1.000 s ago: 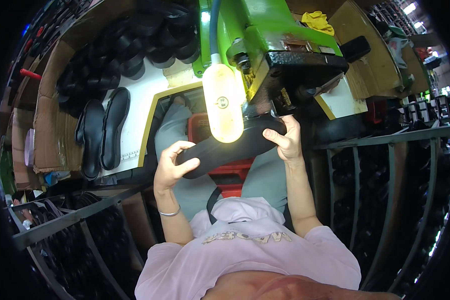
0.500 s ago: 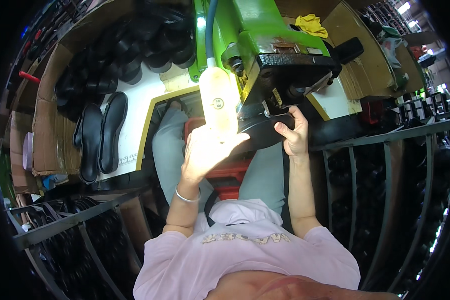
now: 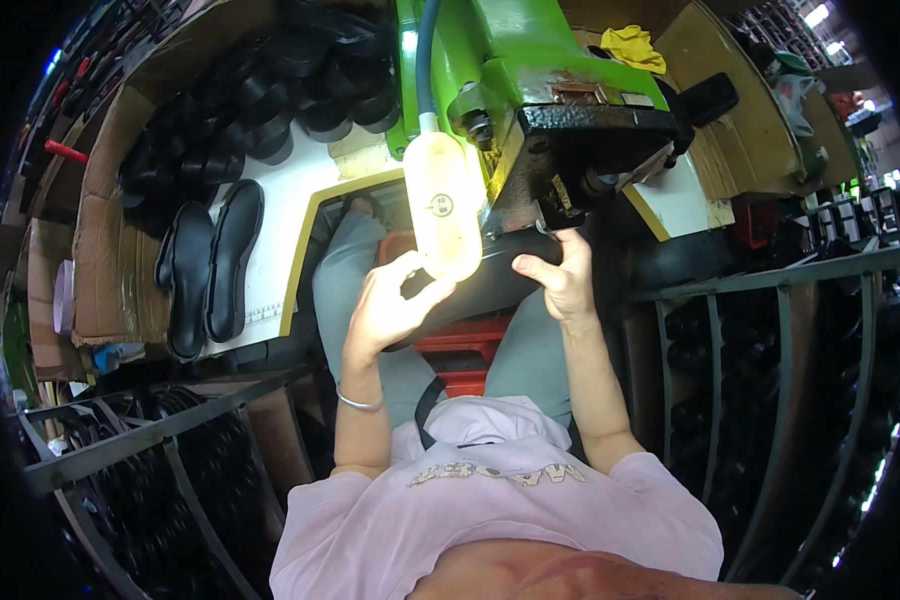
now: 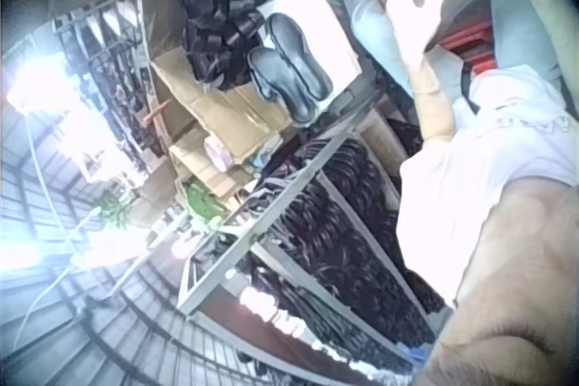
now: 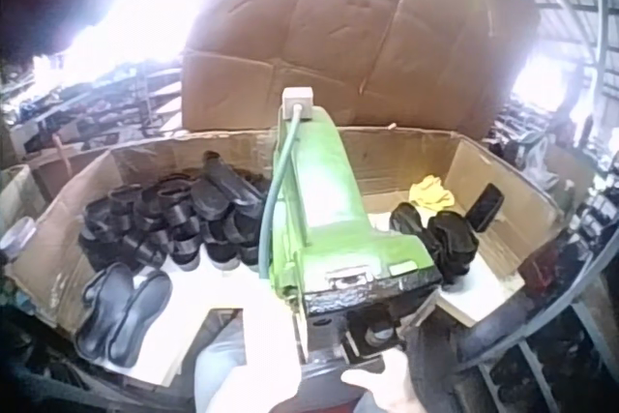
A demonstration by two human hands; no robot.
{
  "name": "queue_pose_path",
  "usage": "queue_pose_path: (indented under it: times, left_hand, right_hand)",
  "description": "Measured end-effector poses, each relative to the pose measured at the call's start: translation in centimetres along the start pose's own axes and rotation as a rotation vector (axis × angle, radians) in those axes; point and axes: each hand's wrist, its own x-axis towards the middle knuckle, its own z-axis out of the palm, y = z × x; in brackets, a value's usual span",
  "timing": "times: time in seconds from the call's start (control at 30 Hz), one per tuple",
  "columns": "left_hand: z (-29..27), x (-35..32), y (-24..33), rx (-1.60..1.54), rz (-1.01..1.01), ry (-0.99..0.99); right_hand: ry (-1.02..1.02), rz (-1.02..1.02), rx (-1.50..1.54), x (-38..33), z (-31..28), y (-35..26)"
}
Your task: The person repeatedly presses the sole of a black shoe against a green grinding machine to smooth or shape it. They handle multiple shoes one at a time, rotating each to treat different areas of the sole, then place the finished shoe aside.
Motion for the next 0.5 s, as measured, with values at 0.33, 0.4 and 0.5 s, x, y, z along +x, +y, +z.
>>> queue_pose_path:
  times: [0.33,0.4,0.5]
  left_hand:
    - [2.3,-1.0,-0.7,0.001,0.096,0.024]
    - [3.1,0.0,0.6,-0.015,0.141,0.085]
    - [3.4,1.1,1.2,-0.134,0.141,0.102]
  right_hand:
    - [-0.060,-0.103,-0.089,-0.7,-0.3,0.1]
    - [-0.037,-0.115,-0.010,-0.5,-1.0,-0.1]
    - [0.012,-0.081,0.075,0.2,-1.5,-0.7]
